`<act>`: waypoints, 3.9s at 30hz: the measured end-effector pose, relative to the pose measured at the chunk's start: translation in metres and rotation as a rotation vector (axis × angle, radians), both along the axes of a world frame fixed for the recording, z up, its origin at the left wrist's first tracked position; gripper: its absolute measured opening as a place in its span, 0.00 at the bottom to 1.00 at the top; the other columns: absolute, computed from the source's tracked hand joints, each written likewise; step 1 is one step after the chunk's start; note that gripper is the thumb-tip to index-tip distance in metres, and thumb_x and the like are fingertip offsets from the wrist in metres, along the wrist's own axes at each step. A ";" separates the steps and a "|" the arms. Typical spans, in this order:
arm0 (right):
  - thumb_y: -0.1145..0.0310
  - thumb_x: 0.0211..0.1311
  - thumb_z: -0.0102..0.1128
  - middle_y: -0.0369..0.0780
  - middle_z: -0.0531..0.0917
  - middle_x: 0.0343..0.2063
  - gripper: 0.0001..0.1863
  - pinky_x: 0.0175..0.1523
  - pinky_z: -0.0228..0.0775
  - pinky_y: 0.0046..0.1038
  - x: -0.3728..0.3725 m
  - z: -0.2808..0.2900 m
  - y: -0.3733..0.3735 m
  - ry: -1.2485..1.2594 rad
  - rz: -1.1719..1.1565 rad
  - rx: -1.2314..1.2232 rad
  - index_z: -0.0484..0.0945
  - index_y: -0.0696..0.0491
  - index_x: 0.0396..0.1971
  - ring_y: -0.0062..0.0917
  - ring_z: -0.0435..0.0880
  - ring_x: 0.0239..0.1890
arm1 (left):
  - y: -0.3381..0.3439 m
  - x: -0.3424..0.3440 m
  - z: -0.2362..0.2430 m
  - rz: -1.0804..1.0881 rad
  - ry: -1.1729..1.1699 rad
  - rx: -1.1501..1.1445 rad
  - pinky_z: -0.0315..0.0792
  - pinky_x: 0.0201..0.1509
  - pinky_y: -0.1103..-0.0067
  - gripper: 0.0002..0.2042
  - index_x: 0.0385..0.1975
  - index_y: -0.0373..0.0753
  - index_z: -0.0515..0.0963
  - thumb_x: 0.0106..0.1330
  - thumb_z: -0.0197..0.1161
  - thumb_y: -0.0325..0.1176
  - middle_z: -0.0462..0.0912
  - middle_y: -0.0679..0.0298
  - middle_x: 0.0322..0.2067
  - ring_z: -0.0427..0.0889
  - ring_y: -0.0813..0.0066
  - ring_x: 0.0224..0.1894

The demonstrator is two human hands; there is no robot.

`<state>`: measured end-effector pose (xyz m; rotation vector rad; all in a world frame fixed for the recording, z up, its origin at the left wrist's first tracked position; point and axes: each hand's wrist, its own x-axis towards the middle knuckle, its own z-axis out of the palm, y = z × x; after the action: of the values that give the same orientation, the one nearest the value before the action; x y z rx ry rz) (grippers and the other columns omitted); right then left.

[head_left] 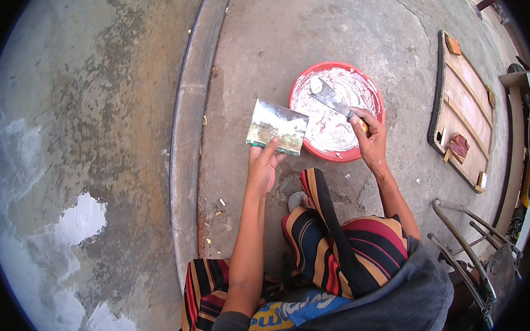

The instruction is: The person applies white plaster to a cracked concrete wall using a trowel and a smaller putty knife. They repeatedly scoop plaster from a red bucket and spread it over the wall surface, smoothing the material to cover cracks and uneven areas.

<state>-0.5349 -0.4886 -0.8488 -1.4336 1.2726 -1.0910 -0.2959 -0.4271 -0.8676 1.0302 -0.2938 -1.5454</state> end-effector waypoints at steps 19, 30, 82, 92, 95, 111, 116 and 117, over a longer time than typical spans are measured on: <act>0.70 0.67 0.56 0.35 0.81 0.35 0.13 0.45 0.66 0.19 0.034 -0.004 0.013 -0.077 0.050 0.241 0.78 0.61 0.47 0.13 0.73 0.38 | 0.000 -0.033 0.007 -0.176 -0.402 -0.039 0.77 0.45 0.76 0.14 0.50 0.31 0.72 0.71 0.54 0.34 0.80 0.59 0.44 0.80 0.75 0.44; 0.71 0.66 0.56 0.37 0.82 0.37 0.12 0.48 0.66 0.20 0.028 0.000 0.009 -0.109 0.020 0.159 0.78 0.61 0.46 0.16 0.75 0.41 | 0.000 -0.033 0.010 -0.123 -0.294 -0.018 0.77 0.44 0.77 0.14 0.50 0.31 0.72 0.70 0.54 0.33 0.80 0.60 0.45 0.81 0.76 0.44; 0.74 0.62 0.60 0.38 0.81 0.32 0.11 0.41 0.69 0.19 0.038 -0.002 0.010 0.076 0.012 0.006 0.79 0.59 0.43 0.16 0.77 0.36 | -0.002 -0.028 0.026 -0.148 -0.231 -0.031 0.81 0.40 0.78 0.15 0.52 0.31 0.69 0.69 0.55 0.32 0.78 0.58 0.46 0.81 0.75 0.44; 0.65 0.67 0.56 0.33 0.79 0.27 0.12 0.32 0.63 0.17 0.023 -0.001 0.000 -0.172 -0.041 0.156 0.79 0.58 0.42 0.13 0.74 0.29 | -0.008 -0.023 0.026 0.077 -0.104 0.007 0.78 0.41 0.81 0.17 0.54 0.32 0.68 0.69 0.55 0.32 0.78 0.59 0.47 0.80 0.76 0.45; 0.61 0.68 0.55 0.31 0.77 0.22 0.14 0.28 0.55 0.15 0.008 -0.004 -0.004 -0.276 -0.004 0.234 0.79 0.57 0.39 0.09 0.66 0.23 | -0.009 -0.006 0.019 0.071 0.132 0.099 0.75 0.33 0.83 0.19 0.57 0.31 0.65 0.69 0.55 0.30 0.77 0.60 0.46 0.79 0.79 0.38; 0.66 0.66 0.58 0.33 0.80 0.28 0.11 0.38 0.64 0.18 0.028 -0.001 -0.001 -0.144 0.051 0.159 0.79 0.59 0.38 0.13 0.74 0.31 | -0.005 0.007 0.022 0.017 1.611 0.052 0.58 0.09 0.83 0.32 0.69 0.31 0.36 0.68 0.43 0.20 0.63 0.59 0.26 0.65 0.77 0.13; 0.62 0.66 0.58 0.30 0.77 0.24 0.12 0.30 0.57 0.14 0.032 -0.004 -0.004 -0.123 0.048 0.115 0.79 0.56 0.38 0.09 0.67 0.25 | -0.004 0.006 0.022 0.025 1.623 0.076 0.58 0.08 0.83 0.32 0.69 0.31 0.36 0.68 0.41 0.18 0.63 0.59 0.26 0.66 0.77 0.13; 0.62 0.66 0.58 0.30 0.77 0.24 0.12 0.30 0.57 0.14 0.033 -0.005 -0.004 -0.128 0.049 0.126 0.79 0.56 0.38 0.09 0.67 0.25 | -0.004 0.006 0.022 0.027 1.631 0.072 0.58 0.08 0.83 0.32 0.69 0.31 0.36 0.67 0.40 0.18 0.63 0.59 0.26 0.65 0.77 0.13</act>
<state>-0.5022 -0.4927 -0.8538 -1.2741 1.1885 -1.0345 -0.2898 -0.4312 -0.8455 -0.3882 0.8976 -1.8793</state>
